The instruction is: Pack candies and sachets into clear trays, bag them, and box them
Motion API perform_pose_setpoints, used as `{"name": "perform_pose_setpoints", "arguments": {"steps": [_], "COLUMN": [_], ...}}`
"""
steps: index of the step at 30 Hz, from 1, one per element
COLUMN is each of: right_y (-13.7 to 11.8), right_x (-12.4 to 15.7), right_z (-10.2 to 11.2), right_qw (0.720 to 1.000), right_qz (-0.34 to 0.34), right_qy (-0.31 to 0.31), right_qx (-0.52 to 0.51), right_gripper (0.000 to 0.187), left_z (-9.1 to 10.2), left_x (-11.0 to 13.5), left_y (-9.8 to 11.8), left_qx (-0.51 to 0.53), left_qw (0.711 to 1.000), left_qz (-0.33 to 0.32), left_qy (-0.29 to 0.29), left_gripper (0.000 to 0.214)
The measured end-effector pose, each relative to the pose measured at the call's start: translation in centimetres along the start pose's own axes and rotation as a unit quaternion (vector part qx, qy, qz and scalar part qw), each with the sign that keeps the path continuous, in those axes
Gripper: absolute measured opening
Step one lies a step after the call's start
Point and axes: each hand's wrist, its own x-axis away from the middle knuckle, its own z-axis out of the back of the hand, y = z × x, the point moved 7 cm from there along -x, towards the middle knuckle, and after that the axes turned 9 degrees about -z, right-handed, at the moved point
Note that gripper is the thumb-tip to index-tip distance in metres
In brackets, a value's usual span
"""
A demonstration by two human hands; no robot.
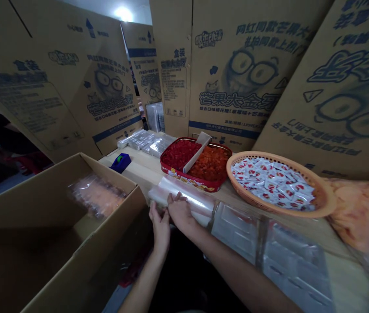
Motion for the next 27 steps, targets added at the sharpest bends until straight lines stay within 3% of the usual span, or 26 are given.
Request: {"name": "perform_pose_setpoints", "arguments": {"steps": [2, 5, 8, 12, 16, 22, 25, 27], "right_y": [-0.3, -0.5, -0.9, -1.4, -1.2, -0.6, 0.7, 2.5], "right_x": [0.3, 0.3, 0.4, 1.7, 3.5, 3.7, 4.7, 6.8], "right_z": [-0.6, -1.3, -2.2, -3.2, -3.9, -4.1, -2.9, -1.0], "right_qw": [1.0, 0.998, 0.995, 0.995, 0.992, 0.981, 0.976, 0.97], "right_qz": [-0.003, -0.031, -0.054, -0.057, -0.053, -0.004, 0.056, 0.104], "right_qy": [0.006, 0.025, 0.027, 0.044, 0.055, 0.044, 0.039, 0.065], "right_qx": [-0.005, -0.043, -0.077, -0.064, -0.097, -0.191, -0.209, -0.21], "right_gripper": [0.05, 0.056, 0.06, 0.049, 0.054, 0.058, 0.05, 0.045], "left_z": [0.4, -2.9, -6.5, -9.1, -8.8, -7.9, -7.9, -8.2], "left_x": [-0.3, -1.6, -3.8, -5.6, -5.5, -5.2, -5.2, -5.0], "left_y": [2.7, 4.8, 4.5, 2.3, 0.2, -0.5, -0.4, -0.3], "left_qx": [-0.155, -0.331, -0.382, -0.42, -0.452, -0.494, -0.506, -0.508], "left_qw": [0.975, 0.883, 0.821, 0.763, 0.725, 0.706, 0.697, 0.692], "left_qz": [-0.154, -0.277, -0.289, -0.28, -0.287, -0.301, -0.313, -0.324], "left_qy": [-0.026, -0.182, -0.311, -0.403, -0.432, -0.408, -0.4, -0.399], "left_gripper": [0.047, 0.035, 0.032, 0.031, 0.042, 0.048, 0.047, 0.046]}}
